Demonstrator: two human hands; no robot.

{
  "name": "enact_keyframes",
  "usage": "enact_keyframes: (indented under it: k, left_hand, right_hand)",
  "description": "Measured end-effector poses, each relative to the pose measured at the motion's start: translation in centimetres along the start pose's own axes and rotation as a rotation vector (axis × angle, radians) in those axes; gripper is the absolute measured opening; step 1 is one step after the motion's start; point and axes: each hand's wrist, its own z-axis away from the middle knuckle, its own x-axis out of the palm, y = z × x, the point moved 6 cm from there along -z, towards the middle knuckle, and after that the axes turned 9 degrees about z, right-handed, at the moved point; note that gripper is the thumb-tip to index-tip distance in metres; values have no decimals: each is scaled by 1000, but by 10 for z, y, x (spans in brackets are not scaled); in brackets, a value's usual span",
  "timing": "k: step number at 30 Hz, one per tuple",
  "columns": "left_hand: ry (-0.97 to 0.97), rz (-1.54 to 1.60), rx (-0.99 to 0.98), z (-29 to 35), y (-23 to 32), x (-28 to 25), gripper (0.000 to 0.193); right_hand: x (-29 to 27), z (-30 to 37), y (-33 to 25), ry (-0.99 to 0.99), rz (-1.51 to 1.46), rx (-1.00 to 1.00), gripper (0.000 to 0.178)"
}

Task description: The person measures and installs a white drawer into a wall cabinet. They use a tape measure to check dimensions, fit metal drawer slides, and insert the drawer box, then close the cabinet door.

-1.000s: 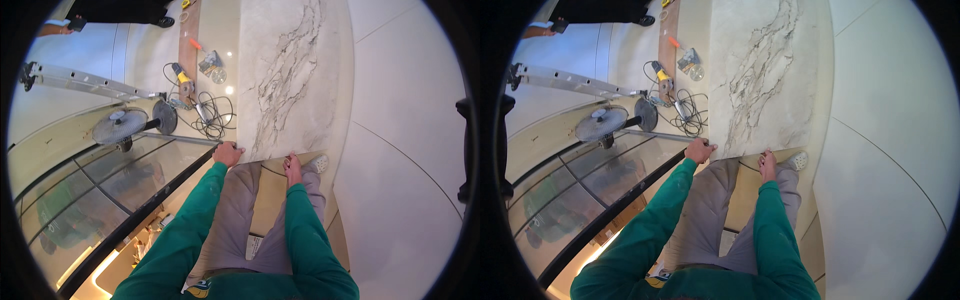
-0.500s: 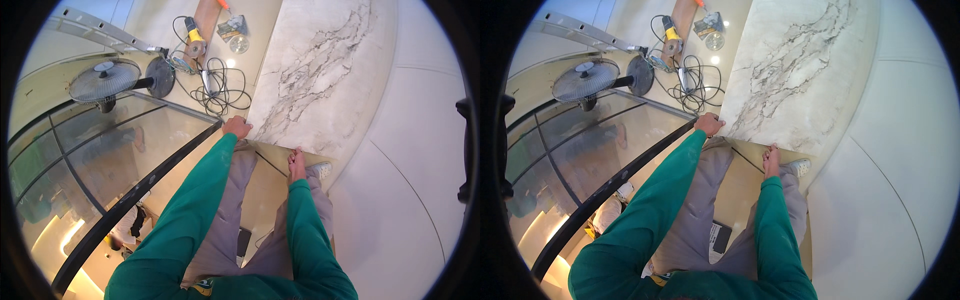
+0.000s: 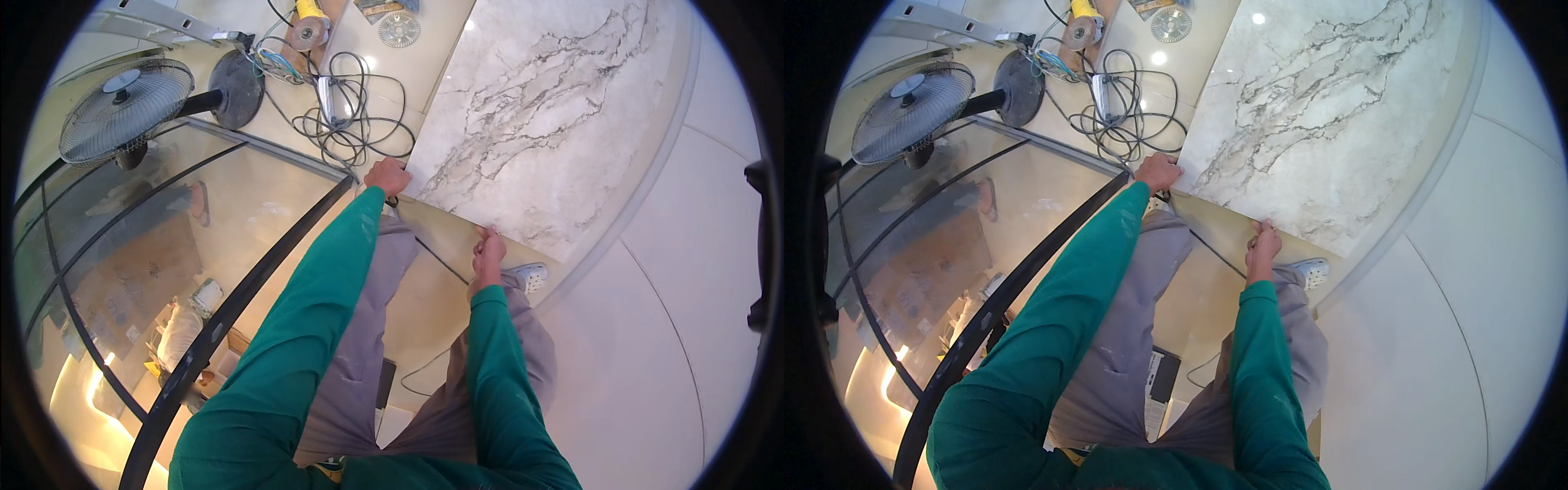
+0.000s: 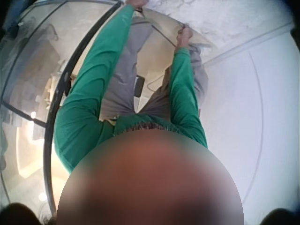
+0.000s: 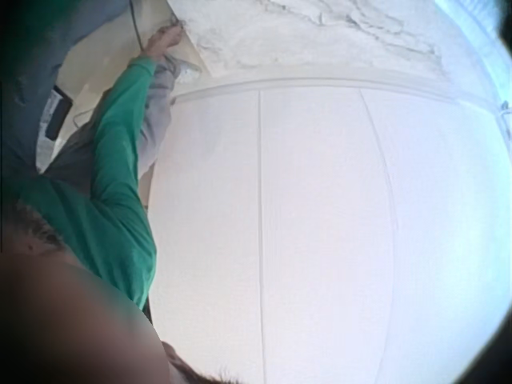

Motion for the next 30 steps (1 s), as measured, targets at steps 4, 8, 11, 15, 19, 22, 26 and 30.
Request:
enact_keyframes:
  k: [4, 8, 11, 15, 19, 22, 26, 30]
  left_hand:
    - [23, -97, 72, -12, 1, 1, 41]
    - [-8, -65, 75, -16, 3, 2, 42]
    - [-55, -51, 52, -13, 1, 2, 44]
    - [-6, -77, 73, -9, 5, -1, 43]
    - [8, -129, 88, -10, 9, -1, 49]
    - [1, -123, 74, -10, 10, 0, 48]
    - [60, -58, 52, -7, 10, 2, 45]
    - [89, 49, 11, 0, 6, 7, 44]
  right_hand:
    - [19, 30, -39, 227, 589, -569, 23]
    - [66, 49, 15, -292, 262, 43, 21]
    - [95, 58, 29, -331, -307, 71, 23]
    - [115, 42, 33, -215, -378, 84, 22]
    - [113, 34, 33, -73, -312, 103, 23]
    - [112, 35, 32, -61, -333, 119, 23]
    - [113, 35, 29, -2, -353, 114, 21]
    - [114, 33, 26, 70, -351, 166, 17]
